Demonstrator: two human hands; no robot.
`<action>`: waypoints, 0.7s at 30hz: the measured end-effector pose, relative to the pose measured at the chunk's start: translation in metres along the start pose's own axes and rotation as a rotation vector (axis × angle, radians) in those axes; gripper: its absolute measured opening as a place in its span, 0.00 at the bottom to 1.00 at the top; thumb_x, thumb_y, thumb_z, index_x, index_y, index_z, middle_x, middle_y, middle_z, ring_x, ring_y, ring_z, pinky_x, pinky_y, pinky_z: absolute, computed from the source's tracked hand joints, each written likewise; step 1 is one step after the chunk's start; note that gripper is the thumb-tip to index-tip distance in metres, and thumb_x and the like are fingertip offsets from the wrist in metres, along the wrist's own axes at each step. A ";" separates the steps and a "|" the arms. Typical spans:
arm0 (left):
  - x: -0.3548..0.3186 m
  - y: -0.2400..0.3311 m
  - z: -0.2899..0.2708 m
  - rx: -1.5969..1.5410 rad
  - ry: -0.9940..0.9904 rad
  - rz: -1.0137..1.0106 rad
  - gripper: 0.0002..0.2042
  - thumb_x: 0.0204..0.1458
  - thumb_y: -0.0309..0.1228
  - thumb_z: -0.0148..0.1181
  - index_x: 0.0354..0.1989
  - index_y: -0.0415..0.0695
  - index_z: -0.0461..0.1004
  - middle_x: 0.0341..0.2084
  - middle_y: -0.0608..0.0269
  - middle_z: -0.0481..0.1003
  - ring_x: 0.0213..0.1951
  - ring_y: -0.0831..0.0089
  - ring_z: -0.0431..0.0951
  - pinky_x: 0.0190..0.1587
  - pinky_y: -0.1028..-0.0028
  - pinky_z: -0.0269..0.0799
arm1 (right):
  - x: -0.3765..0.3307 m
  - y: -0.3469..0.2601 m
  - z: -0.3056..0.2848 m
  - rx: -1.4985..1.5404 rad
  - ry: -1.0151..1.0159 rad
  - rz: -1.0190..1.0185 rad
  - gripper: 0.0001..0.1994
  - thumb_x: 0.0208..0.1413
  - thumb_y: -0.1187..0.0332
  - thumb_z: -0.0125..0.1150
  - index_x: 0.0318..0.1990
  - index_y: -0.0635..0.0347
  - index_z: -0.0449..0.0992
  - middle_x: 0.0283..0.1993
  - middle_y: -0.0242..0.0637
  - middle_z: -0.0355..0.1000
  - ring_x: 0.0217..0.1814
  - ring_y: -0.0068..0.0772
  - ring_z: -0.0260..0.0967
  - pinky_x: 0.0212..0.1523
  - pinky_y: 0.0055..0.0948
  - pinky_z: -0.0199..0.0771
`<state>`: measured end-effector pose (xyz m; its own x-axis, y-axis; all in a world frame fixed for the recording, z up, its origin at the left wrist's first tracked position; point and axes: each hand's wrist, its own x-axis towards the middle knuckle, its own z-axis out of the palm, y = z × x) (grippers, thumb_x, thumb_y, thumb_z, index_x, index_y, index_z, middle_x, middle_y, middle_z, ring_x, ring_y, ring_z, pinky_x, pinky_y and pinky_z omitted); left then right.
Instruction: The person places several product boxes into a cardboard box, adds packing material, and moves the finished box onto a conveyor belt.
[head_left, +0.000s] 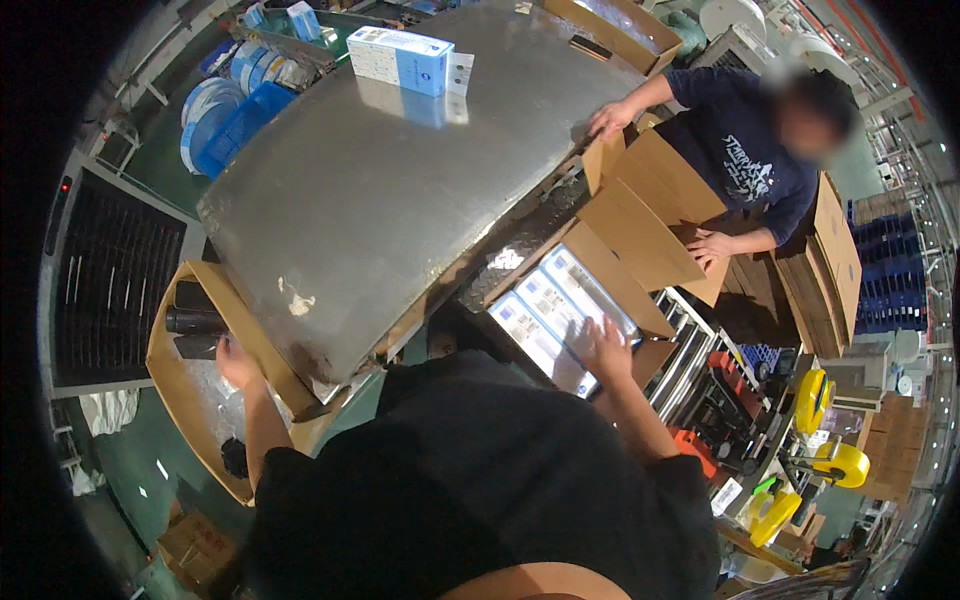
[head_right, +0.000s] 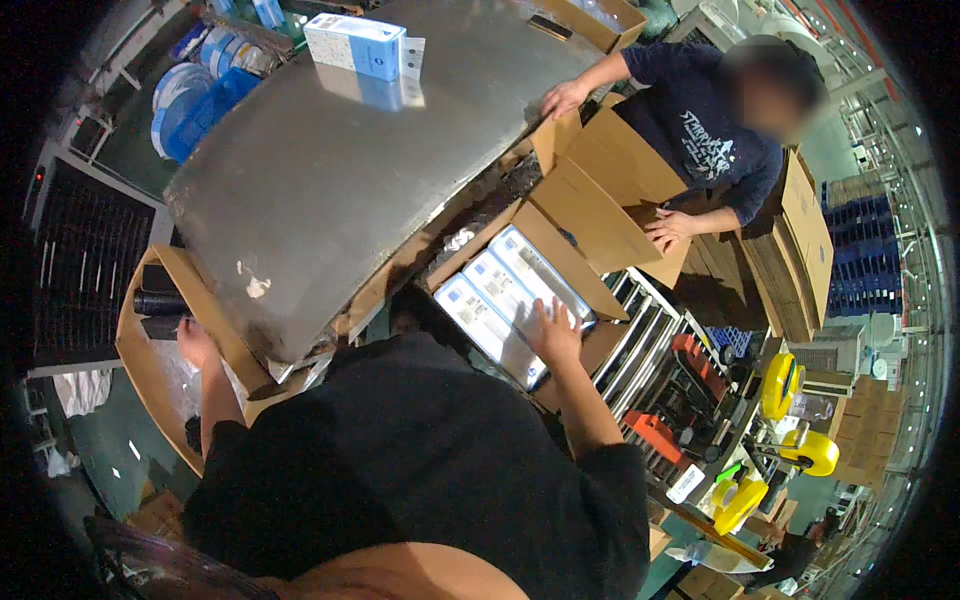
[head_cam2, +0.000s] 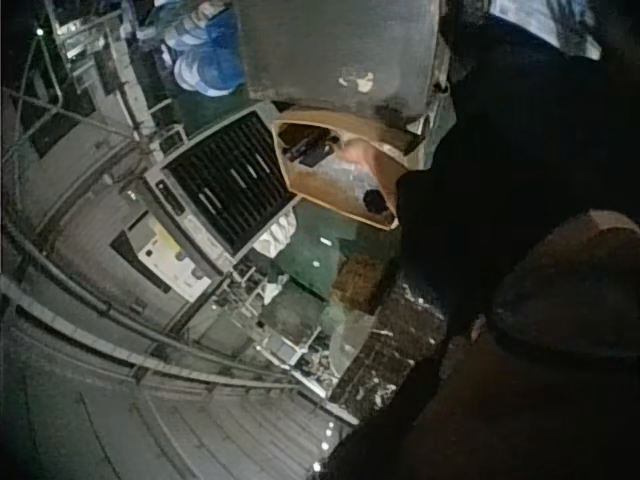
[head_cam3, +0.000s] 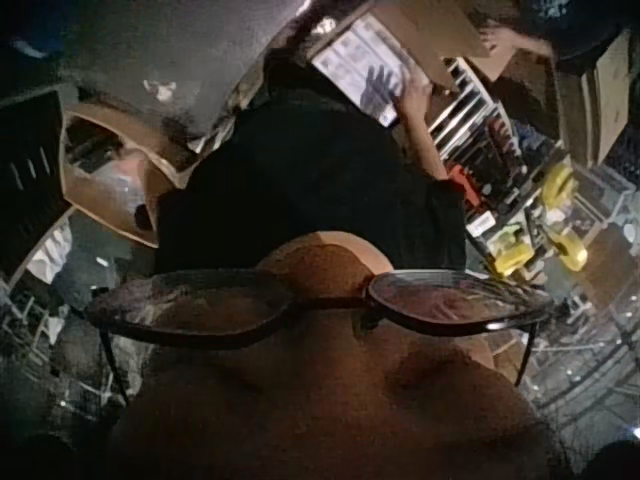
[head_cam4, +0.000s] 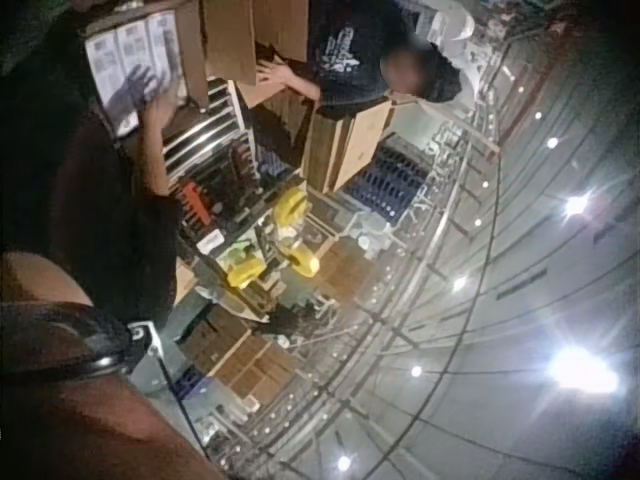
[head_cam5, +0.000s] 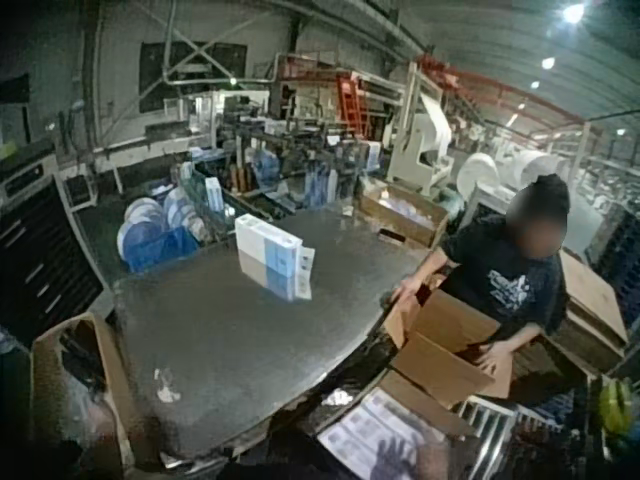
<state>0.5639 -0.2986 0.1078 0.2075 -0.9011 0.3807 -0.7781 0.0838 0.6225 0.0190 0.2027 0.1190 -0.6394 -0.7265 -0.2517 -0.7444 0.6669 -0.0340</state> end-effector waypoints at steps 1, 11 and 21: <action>-0.021 -0.060 -0.029 0.478 -0.074 -0.357 0.17 0.51 0.34 0.57 0.47 0.36 0.75 0.45 0.45 0.76 0.49 0.52 0.75 0.49 0.60 0.71 | -0.015 -0.016 -0.051 0.005 0.435 0.133 0.41 0.38 0.65 0.72 0.64 0.49 0.59 0.64 0.46 0.60 0.66 0.47 0.57 0.64 0.51 0.55; -0.052 -0.126 0.013 0.816 -1.248 -0.082 0.09 0.49 0.30 0.58 0.36 0.41 0.79 0.33 0.52 0.79 0.37 0.64 0.80 0.39 0.65 0.74 | -0.036 0.125 0.042 0.527 0.185 0.669 0.18 0.48 0.59 0.58 0.37 0.68 0.78 0.32 0.50 0.77 0.38 0.51 0.76 0.38 0.41 0.73; -0.029 -0.171 -0.105 0.860 -0.619 0.087 0.20 0.62 0.41 0.39 0.46 0.44 0.76 0.44 0.50 0.76 0.47 0.53 0.76 0.50 0.60 0.70 | -0.051 0.146 0.073 0.662 0.318 0.566 0.27 0.52 0.57 0.64 0.52 0.70 0.71 0.51 0.52 0.72 0.51 0.49 0.71 0.50 0.40 0.70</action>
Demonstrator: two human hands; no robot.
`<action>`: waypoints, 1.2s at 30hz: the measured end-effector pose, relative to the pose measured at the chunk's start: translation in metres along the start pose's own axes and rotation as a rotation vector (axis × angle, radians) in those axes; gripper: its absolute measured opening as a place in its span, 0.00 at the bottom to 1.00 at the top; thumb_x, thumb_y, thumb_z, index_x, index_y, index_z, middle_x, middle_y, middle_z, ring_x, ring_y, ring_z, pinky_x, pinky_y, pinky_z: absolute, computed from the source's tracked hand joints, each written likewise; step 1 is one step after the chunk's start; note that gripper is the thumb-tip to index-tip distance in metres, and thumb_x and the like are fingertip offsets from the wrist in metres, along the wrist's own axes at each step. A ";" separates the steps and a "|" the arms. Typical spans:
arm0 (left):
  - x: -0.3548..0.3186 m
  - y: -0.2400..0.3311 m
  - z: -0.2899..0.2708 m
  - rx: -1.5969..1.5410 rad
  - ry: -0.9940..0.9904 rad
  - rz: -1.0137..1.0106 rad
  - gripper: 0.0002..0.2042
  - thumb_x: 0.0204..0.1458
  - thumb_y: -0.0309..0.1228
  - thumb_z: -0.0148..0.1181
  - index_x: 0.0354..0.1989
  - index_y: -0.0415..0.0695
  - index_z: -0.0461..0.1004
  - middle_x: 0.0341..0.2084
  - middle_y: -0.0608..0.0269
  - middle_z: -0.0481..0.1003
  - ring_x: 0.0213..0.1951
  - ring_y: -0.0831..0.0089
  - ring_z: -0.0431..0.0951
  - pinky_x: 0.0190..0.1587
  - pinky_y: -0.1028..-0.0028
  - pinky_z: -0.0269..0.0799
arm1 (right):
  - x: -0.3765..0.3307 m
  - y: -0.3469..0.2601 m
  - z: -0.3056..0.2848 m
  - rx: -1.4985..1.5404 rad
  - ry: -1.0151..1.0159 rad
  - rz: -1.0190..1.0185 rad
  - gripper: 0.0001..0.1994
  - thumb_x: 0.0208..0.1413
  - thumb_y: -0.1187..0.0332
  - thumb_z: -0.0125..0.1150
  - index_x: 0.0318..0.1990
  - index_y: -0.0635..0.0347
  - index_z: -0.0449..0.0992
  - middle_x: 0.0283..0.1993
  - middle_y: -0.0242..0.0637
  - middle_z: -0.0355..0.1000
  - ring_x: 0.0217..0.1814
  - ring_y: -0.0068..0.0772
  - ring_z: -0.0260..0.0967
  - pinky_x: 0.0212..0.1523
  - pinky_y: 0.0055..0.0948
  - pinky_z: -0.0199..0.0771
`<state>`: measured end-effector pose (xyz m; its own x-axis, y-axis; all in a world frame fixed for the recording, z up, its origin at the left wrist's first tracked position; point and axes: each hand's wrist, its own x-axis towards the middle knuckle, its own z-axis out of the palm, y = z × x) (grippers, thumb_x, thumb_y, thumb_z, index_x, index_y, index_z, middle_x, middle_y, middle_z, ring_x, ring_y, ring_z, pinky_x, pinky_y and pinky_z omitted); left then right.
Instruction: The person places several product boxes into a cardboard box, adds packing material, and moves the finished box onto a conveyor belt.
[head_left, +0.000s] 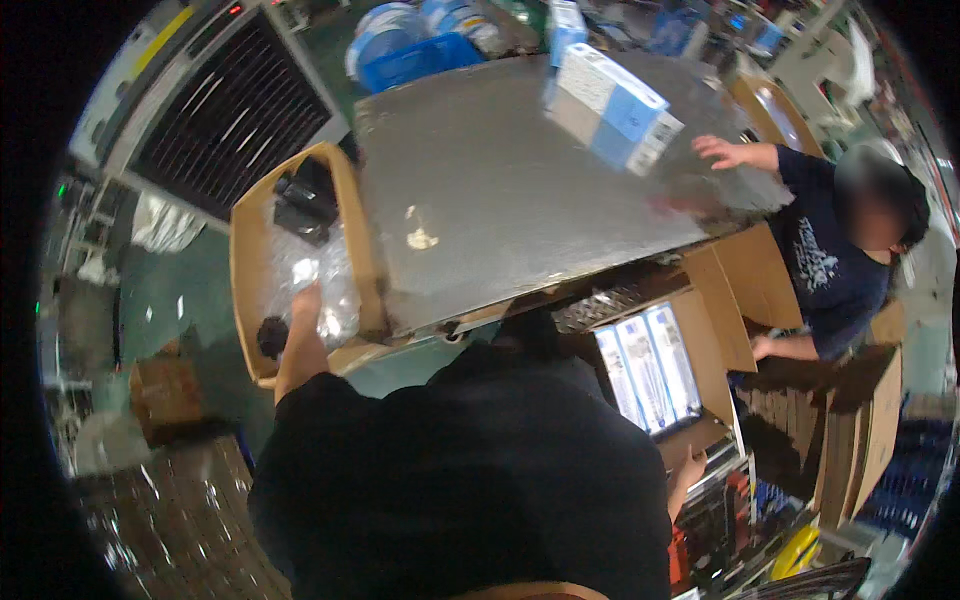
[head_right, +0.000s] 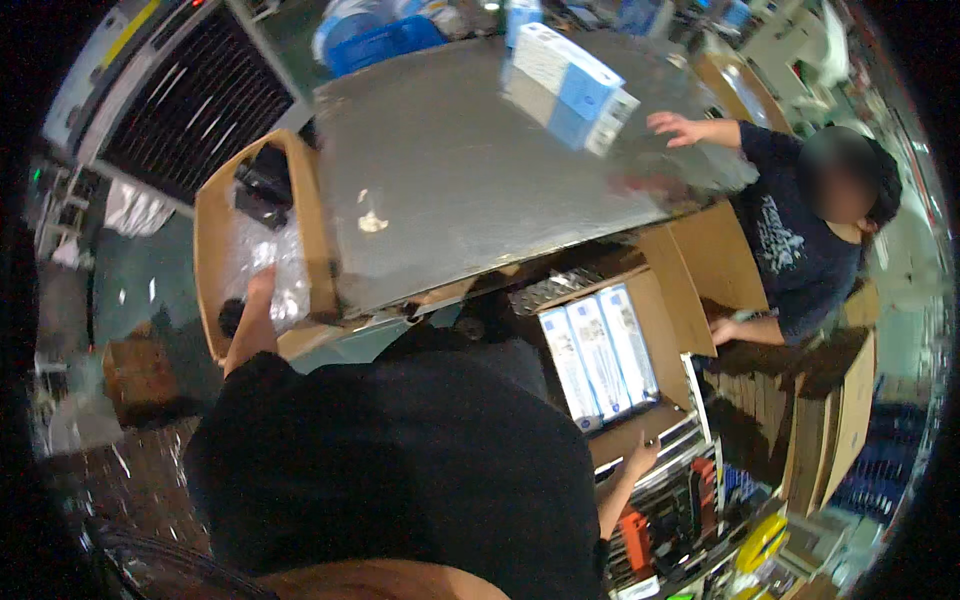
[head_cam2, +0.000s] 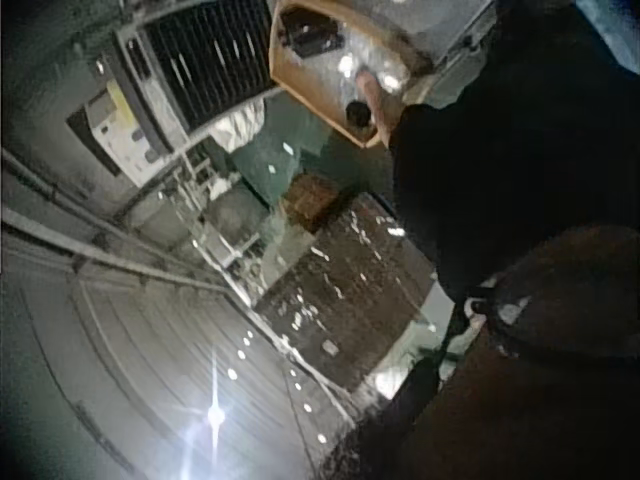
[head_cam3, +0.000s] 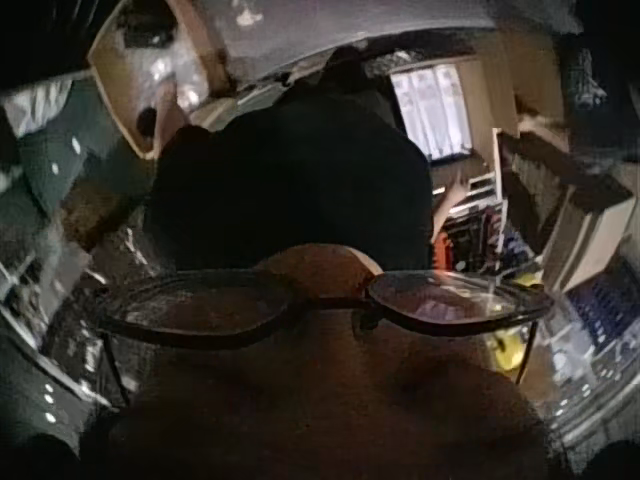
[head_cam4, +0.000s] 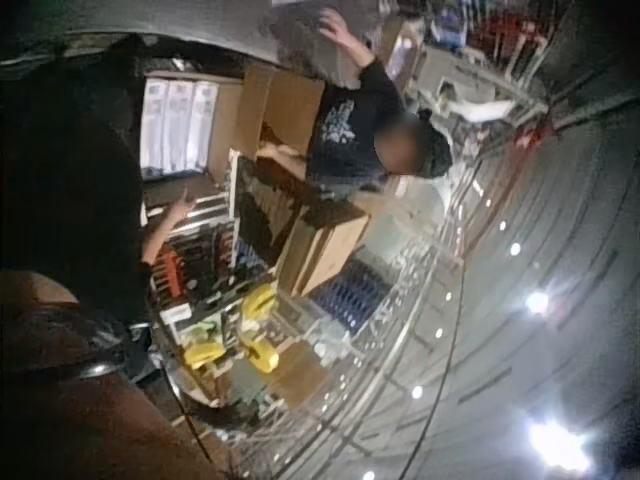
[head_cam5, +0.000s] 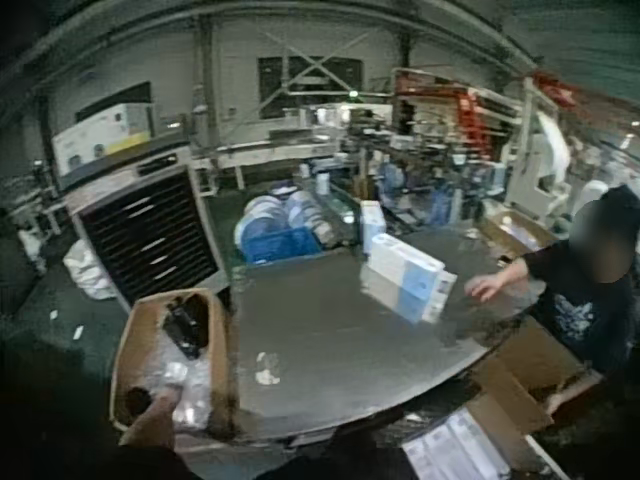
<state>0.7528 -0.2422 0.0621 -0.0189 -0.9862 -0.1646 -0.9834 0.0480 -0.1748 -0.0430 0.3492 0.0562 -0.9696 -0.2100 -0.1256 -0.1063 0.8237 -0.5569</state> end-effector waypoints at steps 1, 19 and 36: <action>0.000 0.043 -0.016 -0.038 -0.010 -0.075 0.21 0.62 0.42 0.36 0.48 0.44 0.74 0.46 0.49 0.76 0.48 0.52 0.75 0.51 0.60 0.68 | -0.012 -0.008 -0.009 0.191 0.073 0.000 0.27 0.53 0.57 0.65 0.53 0.70 0.70 0.52 0.51 0.71 0.52 0.47 0.70 0.50 0.39 0.70; -0.184 0.509 -0.210 -0.979 -0.792 1.131 0.11 0.61 0.32 0.52 0.37 0.36 0.74 0.35 0.68 0.75 0.40 0.80 0.72 0.46 0.77 0.68 | -0.075 -0.298 0.057 0.975 -0.790 -0.405 0.11 0.55 0.69 0.64 0.44 0.63 0.75 0.36 0.31 0.75 0.35 0.19 0.70 0.36 0.21 0.71; -0.124 0.552 -0.186 -1.124 -0.751 0.961 0.18 0.54 0.31 0.62 0.52 0.38 0.72 0.38 0.62 0.75 0.39 0.77 0.74 0.45 0.76 0.71 | -0.042 -0.148 0.092 -0.595 -0.288 -0.328 0.38 0.51 0.57 0.60 0.64 0.72 0.54 0.71 0.52 0.46 0.72 0.53 0.46 0.66 0.46 0.56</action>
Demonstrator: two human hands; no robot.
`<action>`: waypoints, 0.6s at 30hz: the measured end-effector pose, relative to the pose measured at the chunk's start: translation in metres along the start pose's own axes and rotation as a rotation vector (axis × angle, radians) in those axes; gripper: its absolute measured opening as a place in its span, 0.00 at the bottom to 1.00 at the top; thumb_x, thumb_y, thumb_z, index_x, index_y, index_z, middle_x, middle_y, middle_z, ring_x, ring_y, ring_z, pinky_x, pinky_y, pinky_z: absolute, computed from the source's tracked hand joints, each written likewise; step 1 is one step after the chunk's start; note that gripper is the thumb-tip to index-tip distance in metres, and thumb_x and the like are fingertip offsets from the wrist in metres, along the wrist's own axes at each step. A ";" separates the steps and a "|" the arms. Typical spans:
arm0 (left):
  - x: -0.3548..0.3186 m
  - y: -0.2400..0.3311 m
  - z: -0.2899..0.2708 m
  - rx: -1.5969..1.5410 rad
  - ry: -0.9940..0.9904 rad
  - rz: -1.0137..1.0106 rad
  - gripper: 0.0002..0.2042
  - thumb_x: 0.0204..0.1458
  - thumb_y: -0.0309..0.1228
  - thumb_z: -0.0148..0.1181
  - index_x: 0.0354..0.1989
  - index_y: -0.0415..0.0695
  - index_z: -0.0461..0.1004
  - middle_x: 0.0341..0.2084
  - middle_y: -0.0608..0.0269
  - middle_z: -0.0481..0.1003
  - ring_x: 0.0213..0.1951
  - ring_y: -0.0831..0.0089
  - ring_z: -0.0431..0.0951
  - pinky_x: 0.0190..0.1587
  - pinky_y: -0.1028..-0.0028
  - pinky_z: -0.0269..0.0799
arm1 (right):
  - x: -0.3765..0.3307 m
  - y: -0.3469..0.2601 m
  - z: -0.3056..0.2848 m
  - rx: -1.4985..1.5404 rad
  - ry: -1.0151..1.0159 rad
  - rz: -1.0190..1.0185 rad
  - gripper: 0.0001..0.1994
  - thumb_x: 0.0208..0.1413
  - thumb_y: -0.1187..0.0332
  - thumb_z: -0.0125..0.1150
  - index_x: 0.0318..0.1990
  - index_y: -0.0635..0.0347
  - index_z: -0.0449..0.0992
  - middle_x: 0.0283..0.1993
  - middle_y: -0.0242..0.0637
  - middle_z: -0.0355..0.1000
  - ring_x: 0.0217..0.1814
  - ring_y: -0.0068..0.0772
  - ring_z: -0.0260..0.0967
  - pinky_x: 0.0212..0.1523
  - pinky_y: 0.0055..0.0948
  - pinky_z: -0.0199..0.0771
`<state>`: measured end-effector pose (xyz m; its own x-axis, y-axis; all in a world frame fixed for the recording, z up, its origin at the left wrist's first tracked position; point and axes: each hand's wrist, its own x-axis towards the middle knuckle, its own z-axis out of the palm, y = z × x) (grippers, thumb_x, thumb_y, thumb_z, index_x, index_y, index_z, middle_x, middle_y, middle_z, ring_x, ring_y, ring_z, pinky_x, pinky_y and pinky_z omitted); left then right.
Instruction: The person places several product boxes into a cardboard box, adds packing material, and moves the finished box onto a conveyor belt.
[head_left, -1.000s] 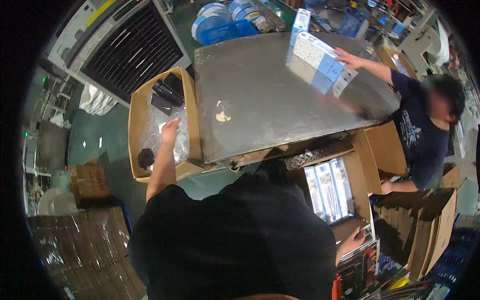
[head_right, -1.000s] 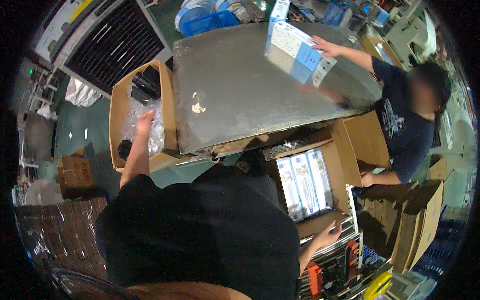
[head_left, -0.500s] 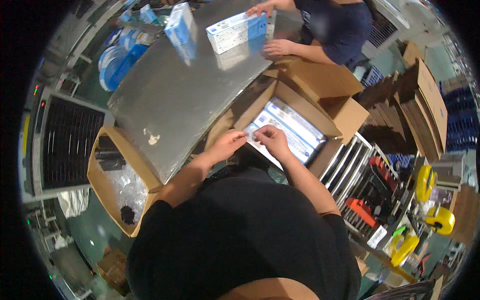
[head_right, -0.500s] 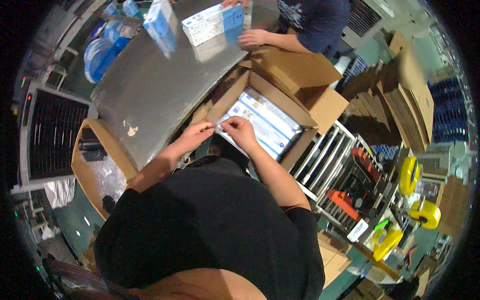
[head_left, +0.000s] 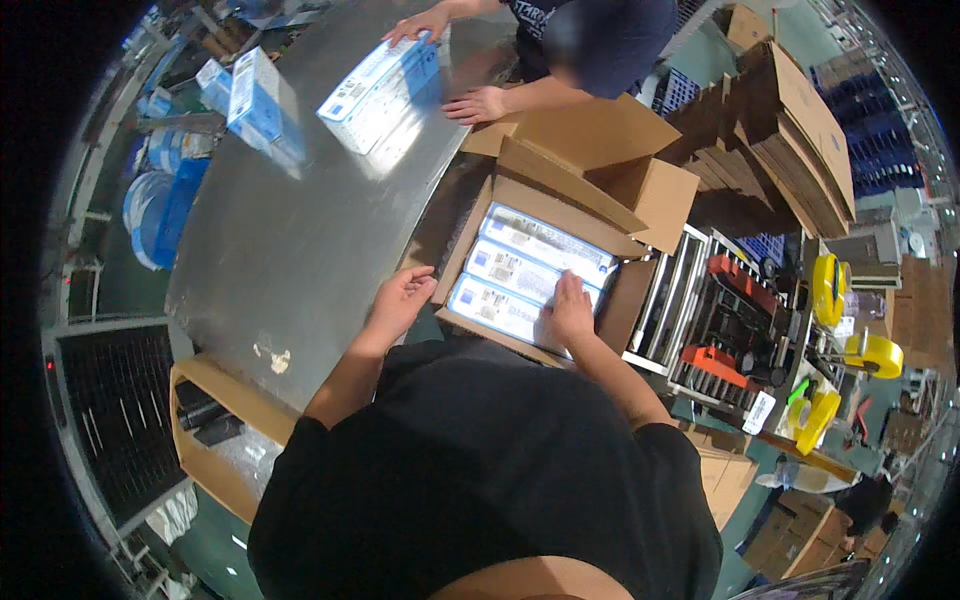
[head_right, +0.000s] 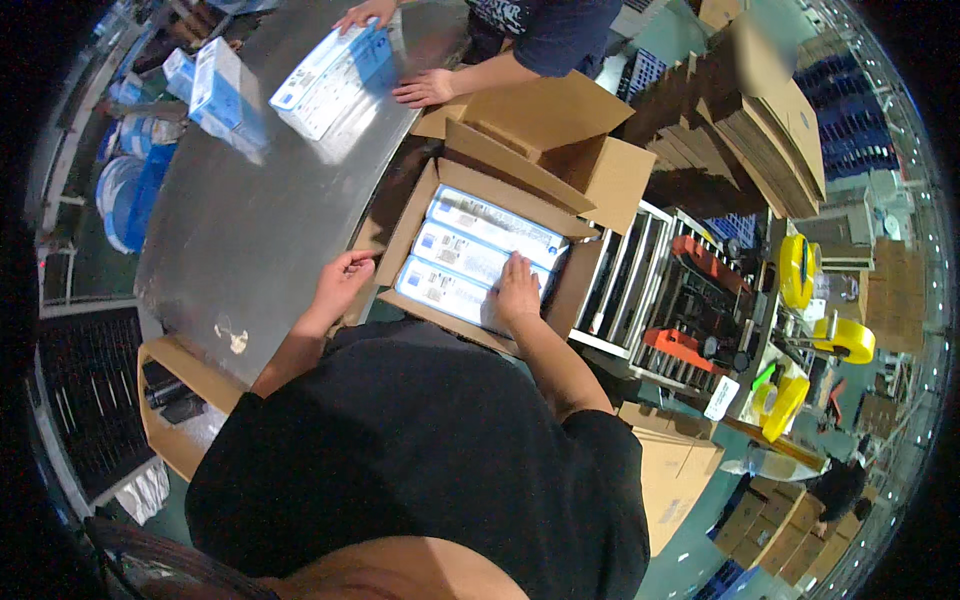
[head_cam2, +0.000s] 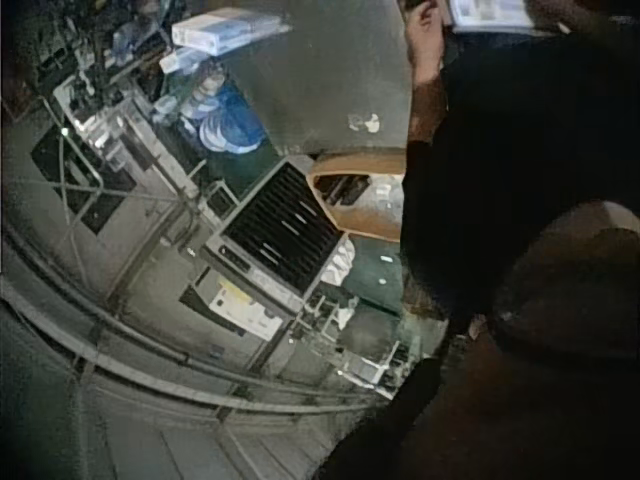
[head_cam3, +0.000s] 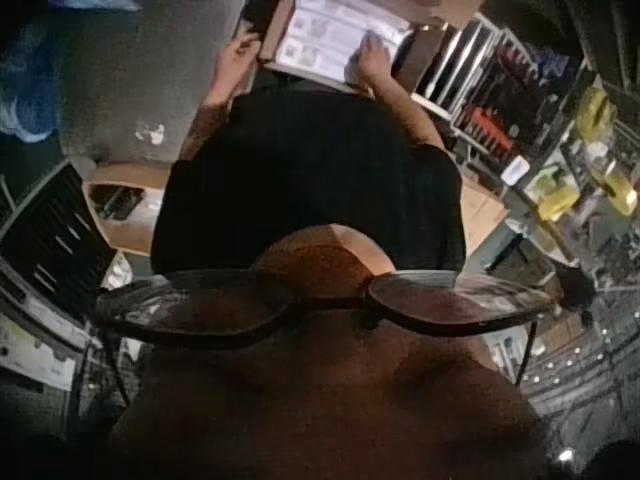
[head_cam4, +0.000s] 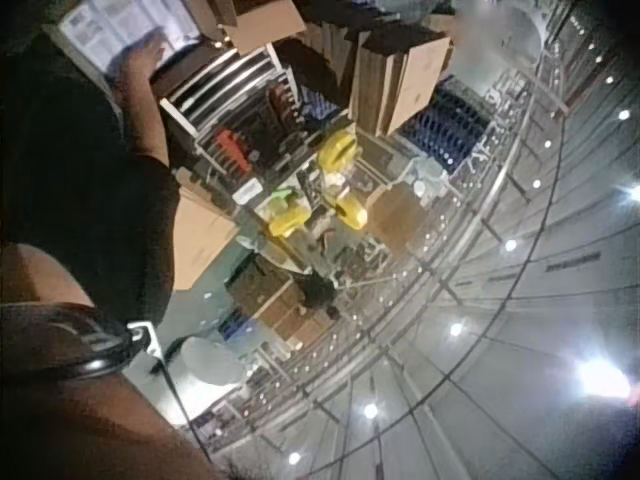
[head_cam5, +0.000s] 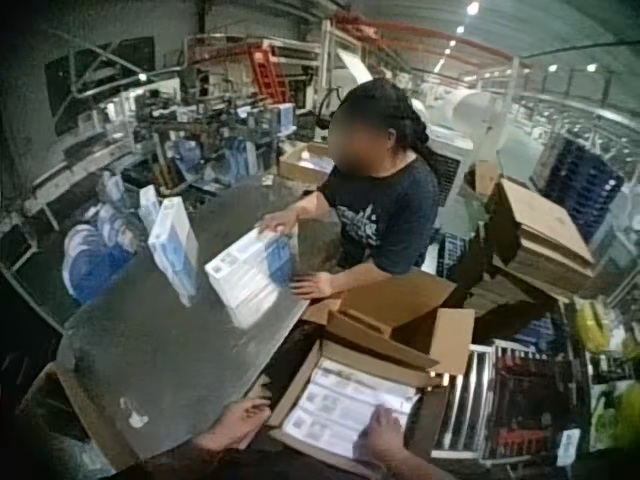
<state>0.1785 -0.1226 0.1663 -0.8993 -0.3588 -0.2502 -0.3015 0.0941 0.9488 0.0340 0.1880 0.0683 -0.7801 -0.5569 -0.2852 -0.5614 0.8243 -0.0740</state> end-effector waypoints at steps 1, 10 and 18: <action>0.012 -0.005 0.001 -0.015 -0.021 0.009 0.21 0.52 0.32 0.63 0.54 0.38 0.70 0.41 0.58 0.75 0.41 0.73 0.74 0.47 0.73 0.71 | -0.002 0.002 -0.004 0.003 -0.033 -0.019 0.38 0.51 0.56 0.60 0.64 0.71 0.54 0.72 0.51 0.45 0.73 0.53 0.44 0.66 0.47 0.55; 0.048 0.036 0.043 0.853 -0.850 0.215 0.60 0.32 0.45 0.74 0.72 0.56 0.34 0.65 0.31 0.44 0.63 0.40 0.56 0.66 0.58 0.52 | -0.026 0.035 -0.124 0.350 0.276 1.021 0.29 0.50 0.56 0.63 0.58 0.58 0.66 0.56 0.46 0.69 0.58 0.49 0.66 0.58 0.53 0.59; 0.122 0.030 0.077 1.103 -0.811 0.179 0.49 0.33 0.46 0.74 0.67 0.51 0.53 0.55 0.46 0.65 0.57 0.48 0.65 0.55 0.62 0.65 | 0.031 0.058 -0.093 0.147 0.323 0.087 0.30 0.46 0.65 0.60 0.61 0.51 0.64 0.60 0.40 0.63 0.62 0.45 0.61 0.60 0.47 0.61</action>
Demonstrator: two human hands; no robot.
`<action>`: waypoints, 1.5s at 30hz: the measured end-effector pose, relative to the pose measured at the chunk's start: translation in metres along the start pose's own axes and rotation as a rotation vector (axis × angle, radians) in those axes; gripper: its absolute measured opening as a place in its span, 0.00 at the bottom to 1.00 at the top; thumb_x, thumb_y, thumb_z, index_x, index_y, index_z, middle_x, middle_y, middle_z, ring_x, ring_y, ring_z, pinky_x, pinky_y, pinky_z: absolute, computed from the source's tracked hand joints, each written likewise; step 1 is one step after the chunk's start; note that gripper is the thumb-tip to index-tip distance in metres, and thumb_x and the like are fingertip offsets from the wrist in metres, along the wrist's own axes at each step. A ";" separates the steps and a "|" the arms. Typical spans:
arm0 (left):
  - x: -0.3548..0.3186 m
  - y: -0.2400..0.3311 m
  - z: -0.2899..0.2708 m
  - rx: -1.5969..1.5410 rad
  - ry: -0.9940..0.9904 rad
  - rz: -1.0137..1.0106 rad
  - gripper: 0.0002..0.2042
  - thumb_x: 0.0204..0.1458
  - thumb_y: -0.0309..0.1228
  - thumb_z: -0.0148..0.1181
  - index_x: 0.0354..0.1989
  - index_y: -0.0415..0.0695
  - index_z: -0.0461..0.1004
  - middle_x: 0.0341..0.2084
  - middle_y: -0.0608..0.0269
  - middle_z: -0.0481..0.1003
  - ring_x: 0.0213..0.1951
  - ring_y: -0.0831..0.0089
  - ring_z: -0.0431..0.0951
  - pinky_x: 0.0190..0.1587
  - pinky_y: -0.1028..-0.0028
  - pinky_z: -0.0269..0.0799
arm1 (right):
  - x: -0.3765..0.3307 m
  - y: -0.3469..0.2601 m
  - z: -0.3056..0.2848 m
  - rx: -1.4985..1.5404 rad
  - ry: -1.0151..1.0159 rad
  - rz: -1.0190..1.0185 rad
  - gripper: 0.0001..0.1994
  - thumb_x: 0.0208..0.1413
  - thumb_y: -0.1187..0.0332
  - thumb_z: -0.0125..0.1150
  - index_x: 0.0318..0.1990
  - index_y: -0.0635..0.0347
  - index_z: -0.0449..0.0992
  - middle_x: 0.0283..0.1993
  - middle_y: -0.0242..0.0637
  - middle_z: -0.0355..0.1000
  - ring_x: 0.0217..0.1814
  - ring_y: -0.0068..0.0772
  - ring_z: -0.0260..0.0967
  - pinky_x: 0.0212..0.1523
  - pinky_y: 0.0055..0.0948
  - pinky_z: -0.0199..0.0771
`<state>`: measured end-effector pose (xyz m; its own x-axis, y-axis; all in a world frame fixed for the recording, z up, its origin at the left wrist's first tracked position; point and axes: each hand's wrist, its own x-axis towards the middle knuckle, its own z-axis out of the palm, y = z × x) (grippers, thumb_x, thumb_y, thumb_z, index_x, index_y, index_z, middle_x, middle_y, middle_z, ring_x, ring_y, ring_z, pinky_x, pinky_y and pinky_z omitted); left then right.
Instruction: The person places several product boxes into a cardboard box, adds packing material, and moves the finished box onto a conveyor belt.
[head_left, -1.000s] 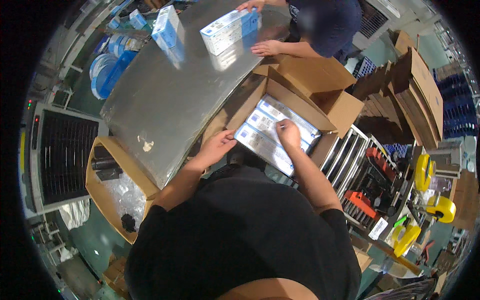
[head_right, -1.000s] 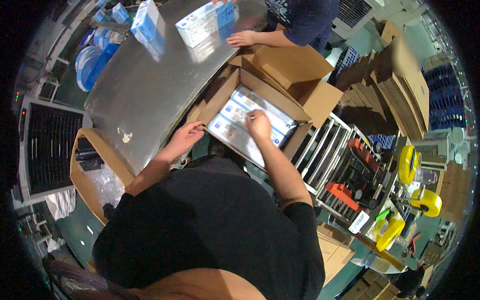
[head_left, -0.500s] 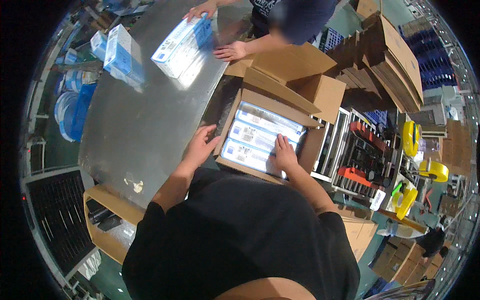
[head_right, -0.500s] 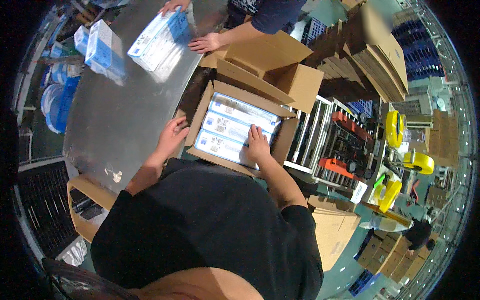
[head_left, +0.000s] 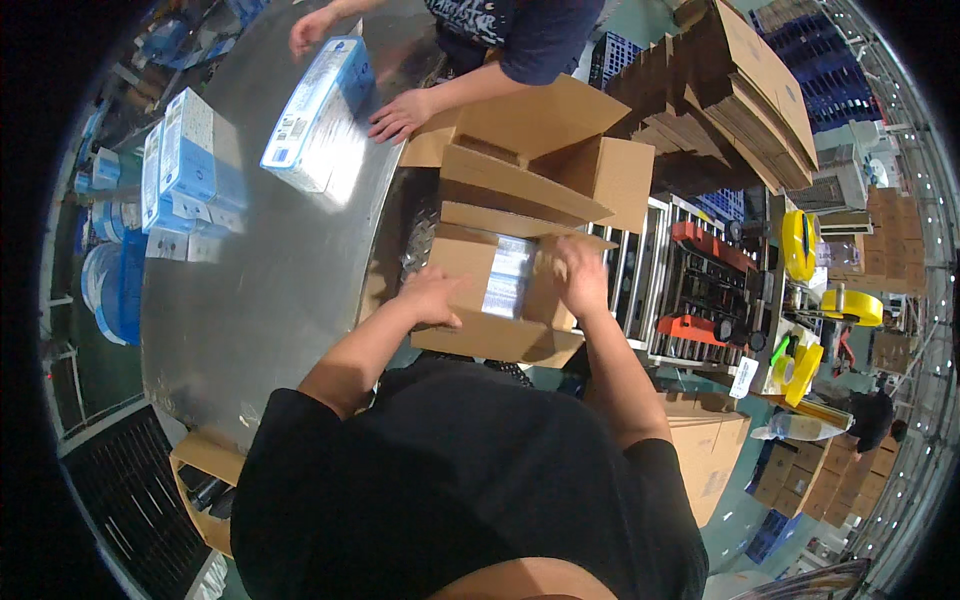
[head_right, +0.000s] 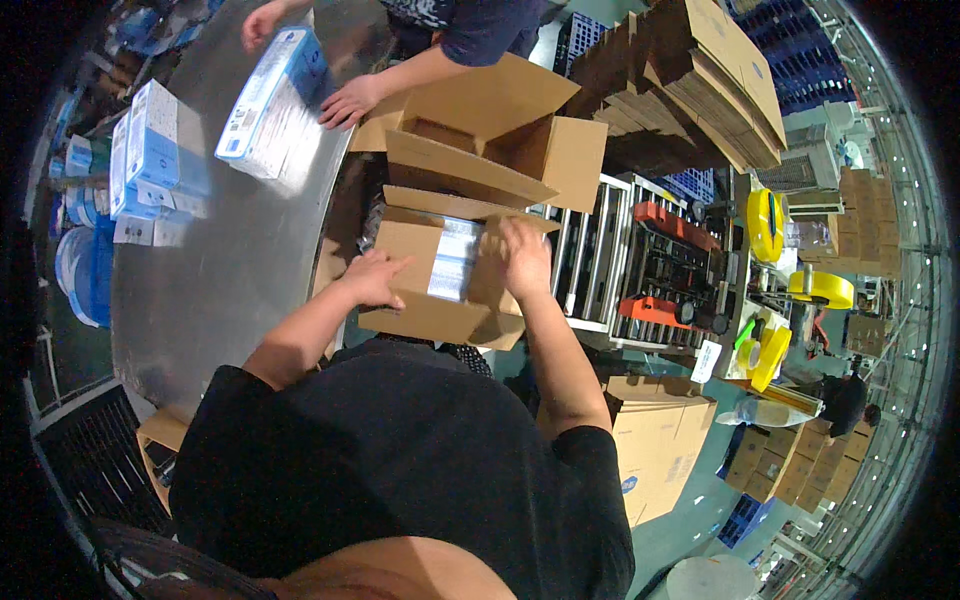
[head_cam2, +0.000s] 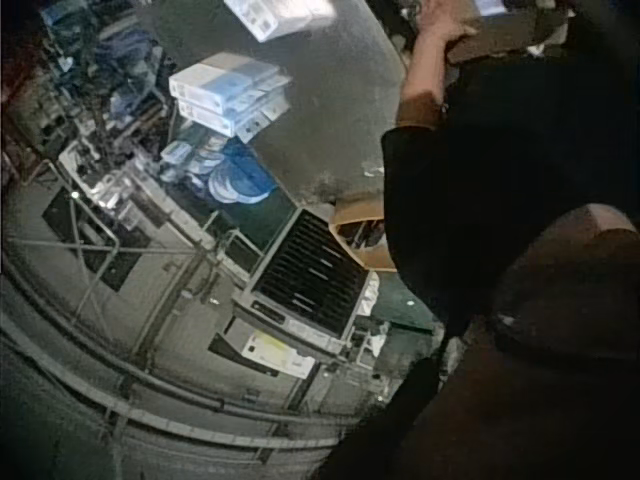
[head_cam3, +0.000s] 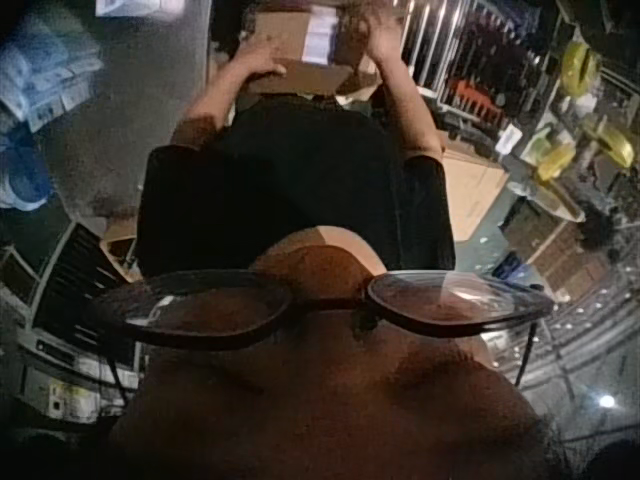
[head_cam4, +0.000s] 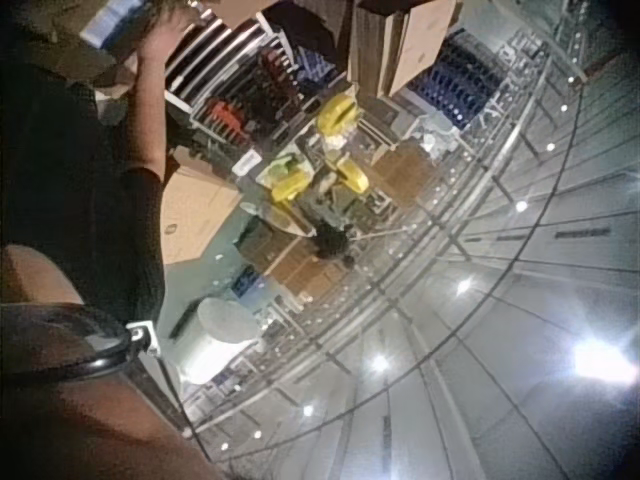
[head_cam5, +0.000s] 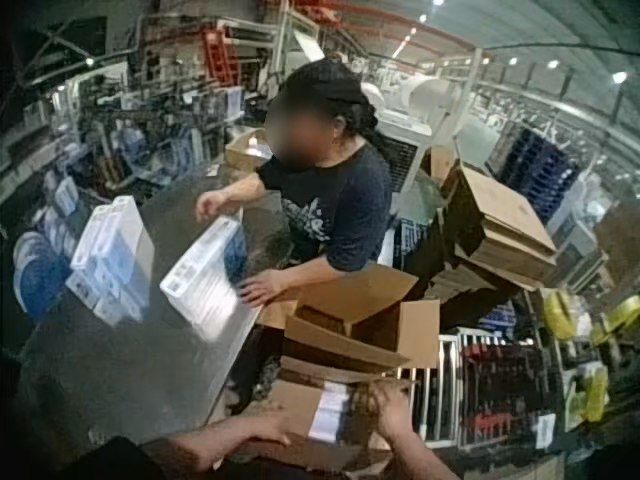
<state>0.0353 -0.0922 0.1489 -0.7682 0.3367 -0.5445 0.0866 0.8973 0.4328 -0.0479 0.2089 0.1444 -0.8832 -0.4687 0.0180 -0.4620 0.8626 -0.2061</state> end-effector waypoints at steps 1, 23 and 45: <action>0.003 -0.003 0.016 -0.015 0.153 -0.101 0.50 0.33 0.46 0.74 0.68 0.50 0.52 0.58 0.45 0.60 0.59 0.47 0.62 0.56 0.60 0.64 | 0.015 -0.012 -0.016 -0.066 0.166 -0.004 0.31 0.45 0.67 0.59 0.62 0.52 0.63 0.59 0.39 0.63 0.63 0.45 0.59 0.62 0.49 0.57; 0.155 0.228 0.133 -0.571 0.327 -0.192 0.64 0.34 0.39 0.77 0.69 0.42 0.26 0.64 0.35 0.49 0.64 0.39 0.52 0.64 0.55 0.55 | -0.088 0.209 0.043 0.064 -0.090 0.024 0.37 0.56 0.42 0.48 0.69 0.53 0.53 0.74 0.33 0.46 0.77 0.38 0.36 0.72 0.52 0.30; 0.394 0.467 0.093 -0.353 0.095 0.323 0.61 0.38 0.40 0.74 0.69 0.42 0.26 0.64 0.36 0.50 0.63 0.46 0.57 0.66 0.62 0.54 | -0.308 0.329 -0.027 0.107 -0.071 0.796 0.41 0.43 0.54 0.69 0.63 0.61 0.58 0.73 0.49 0.42 0.75 0.55 0.35 0.70 0.56 0.36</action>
<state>-0.1679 0.4863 0.0700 -0.7933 0.5399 -0.2813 0.1226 0.5943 0.7949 0.0695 0.6421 0.0971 -0.9354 0.2646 -0.2346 0.3168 0.9218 -0.2235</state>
